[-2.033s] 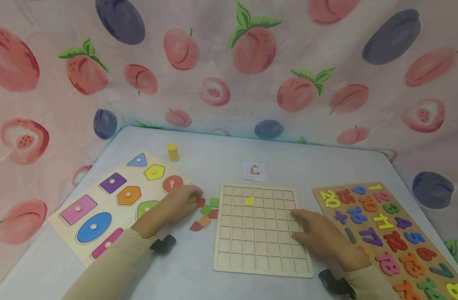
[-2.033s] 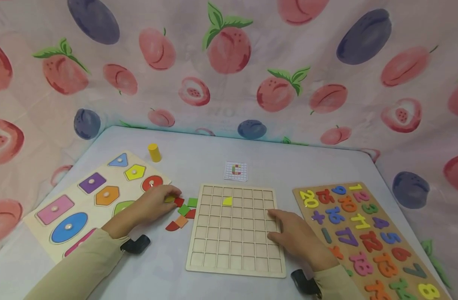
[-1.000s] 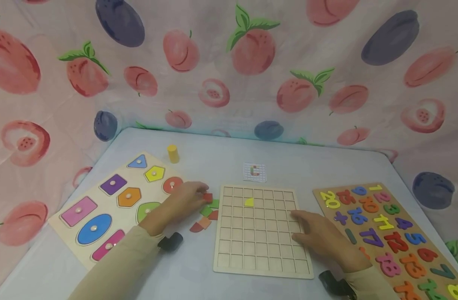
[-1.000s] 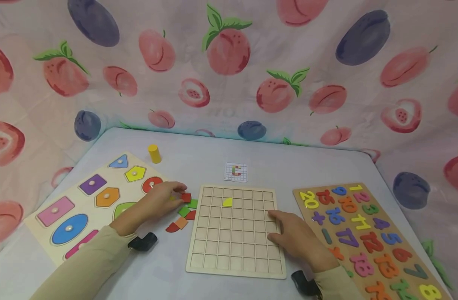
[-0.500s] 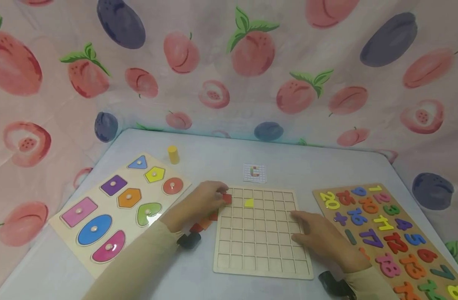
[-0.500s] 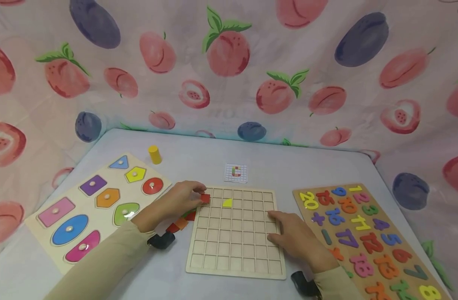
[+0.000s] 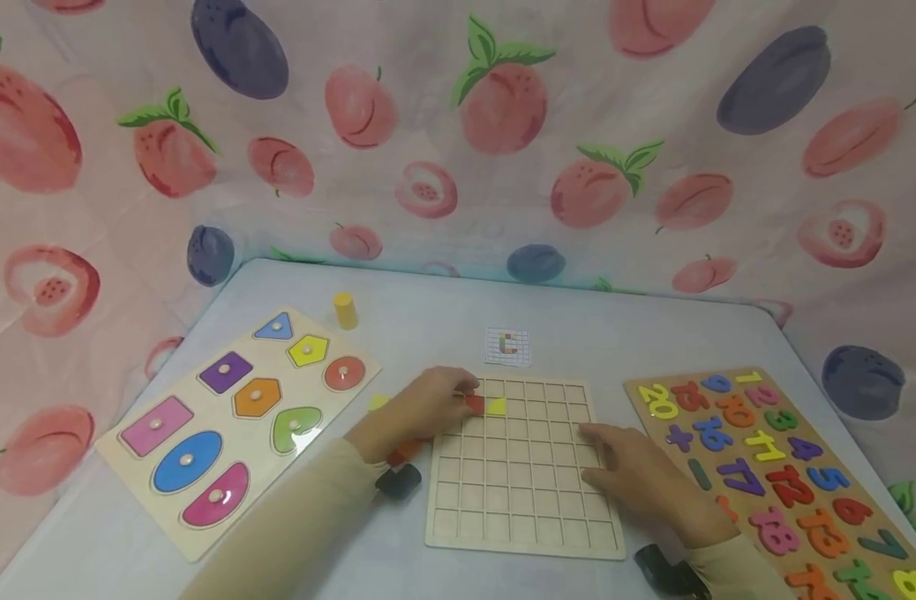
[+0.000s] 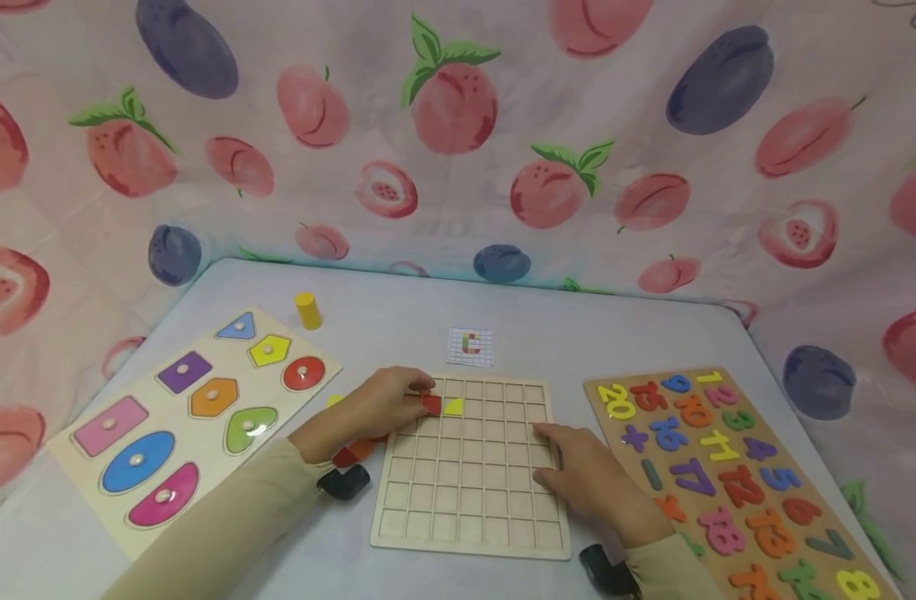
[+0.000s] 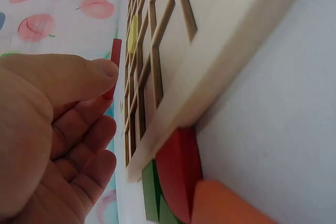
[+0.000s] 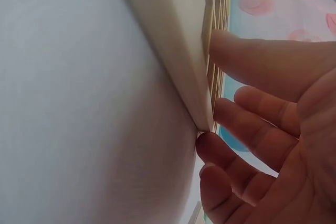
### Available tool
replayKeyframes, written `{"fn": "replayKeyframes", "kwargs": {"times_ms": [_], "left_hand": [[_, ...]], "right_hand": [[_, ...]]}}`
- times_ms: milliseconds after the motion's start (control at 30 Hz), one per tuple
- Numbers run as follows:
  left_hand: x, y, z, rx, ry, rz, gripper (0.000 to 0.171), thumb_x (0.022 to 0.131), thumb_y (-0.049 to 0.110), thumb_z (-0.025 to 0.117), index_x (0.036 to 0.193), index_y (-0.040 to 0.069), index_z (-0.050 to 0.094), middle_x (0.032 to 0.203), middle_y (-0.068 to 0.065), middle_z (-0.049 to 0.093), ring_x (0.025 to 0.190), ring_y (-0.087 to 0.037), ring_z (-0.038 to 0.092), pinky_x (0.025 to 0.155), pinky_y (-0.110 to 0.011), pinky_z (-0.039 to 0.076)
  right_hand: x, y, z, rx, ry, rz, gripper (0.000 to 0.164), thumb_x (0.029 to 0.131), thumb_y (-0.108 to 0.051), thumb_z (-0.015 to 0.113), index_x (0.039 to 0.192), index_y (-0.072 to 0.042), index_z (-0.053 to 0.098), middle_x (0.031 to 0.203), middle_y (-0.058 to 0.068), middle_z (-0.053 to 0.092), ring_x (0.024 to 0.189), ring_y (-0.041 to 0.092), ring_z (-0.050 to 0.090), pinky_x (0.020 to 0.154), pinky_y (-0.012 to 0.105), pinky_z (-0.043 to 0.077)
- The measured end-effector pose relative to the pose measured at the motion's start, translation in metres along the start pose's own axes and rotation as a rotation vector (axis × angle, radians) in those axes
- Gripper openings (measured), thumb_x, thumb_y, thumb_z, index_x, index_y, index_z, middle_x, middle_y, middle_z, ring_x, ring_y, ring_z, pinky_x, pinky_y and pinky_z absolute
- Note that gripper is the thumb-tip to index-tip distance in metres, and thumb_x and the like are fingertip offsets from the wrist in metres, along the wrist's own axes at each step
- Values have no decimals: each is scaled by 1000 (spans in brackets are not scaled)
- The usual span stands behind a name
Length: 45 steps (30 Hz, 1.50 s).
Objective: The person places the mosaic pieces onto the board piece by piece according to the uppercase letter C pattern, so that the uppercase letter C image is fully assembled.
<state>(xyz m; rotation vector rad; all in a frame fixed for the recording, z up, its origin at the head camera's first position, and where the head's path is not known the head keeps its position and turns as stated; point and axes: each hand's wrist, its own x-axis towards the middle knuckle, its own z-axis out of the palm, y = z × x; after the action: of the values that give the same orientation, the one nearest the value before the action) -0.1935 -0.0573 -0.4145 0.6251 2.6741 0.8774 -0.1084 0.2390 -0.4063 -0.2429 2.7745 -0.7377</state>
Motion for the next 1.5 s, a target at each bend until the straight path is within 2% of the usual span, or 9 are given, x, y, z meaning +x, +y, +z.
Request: {"fn": "replayKeyframes", "kwargs": {"times_ms": [300,500,733,1000,1333,1500], "left_hand": [[2,2,1,29,2,40,39,90,16,72,127,6,66,122,-7,68,119,-24,59,104,-38,45],[3,4,1,12,2,62,38,90,14,73,125,4,66,121,-8,68,118,-24,59,104,-38,45],[5,8,2,-28,-4,50,36,91,11,70,126,5,65,123,-8,67,119,-23,59,103,-37,46],[13,9,5,-46,7,55,37,91,12,71,126,5,65,123,-8,68,118,-23,61,100,-36,48],[26,14,15,-18,-3,83,37,89,7,69,126,3,66,119,-8,68,109,-21,62,96,-35,49],[27,19,17,-19,-13,59,37,90,8,70,126,4,65,118,-8,68,111,-21,62,98,-35,49]], "right_hand": [[1,-3,1,-2,-4,26,66,82,-21,80,141,-4,56,143,21,53,134,47,42,107,62,34],[0,-4,1,-8,-5,33,67,81,-21,81,140,-4,56,142,22,53,133,47,43,105,63,35],[-1,-8,3,17,1,31,66,82,-18,80,140,-2,55,143,21,52,135,45,41,109,61,32],[2,-10,7,7,16,16,65,81,-17,80,139,0,56,140,22,54,133,46,44,107,61,35],[1,-9,8,9,22,20,65,81,-17,81,138,1,56,140,23,55,132,46,44,107,61,35],[2,-10,8,16,13,37,65,82,-17,80,139,0,55,142,21,53,134,45,43,108,60,34]]}}
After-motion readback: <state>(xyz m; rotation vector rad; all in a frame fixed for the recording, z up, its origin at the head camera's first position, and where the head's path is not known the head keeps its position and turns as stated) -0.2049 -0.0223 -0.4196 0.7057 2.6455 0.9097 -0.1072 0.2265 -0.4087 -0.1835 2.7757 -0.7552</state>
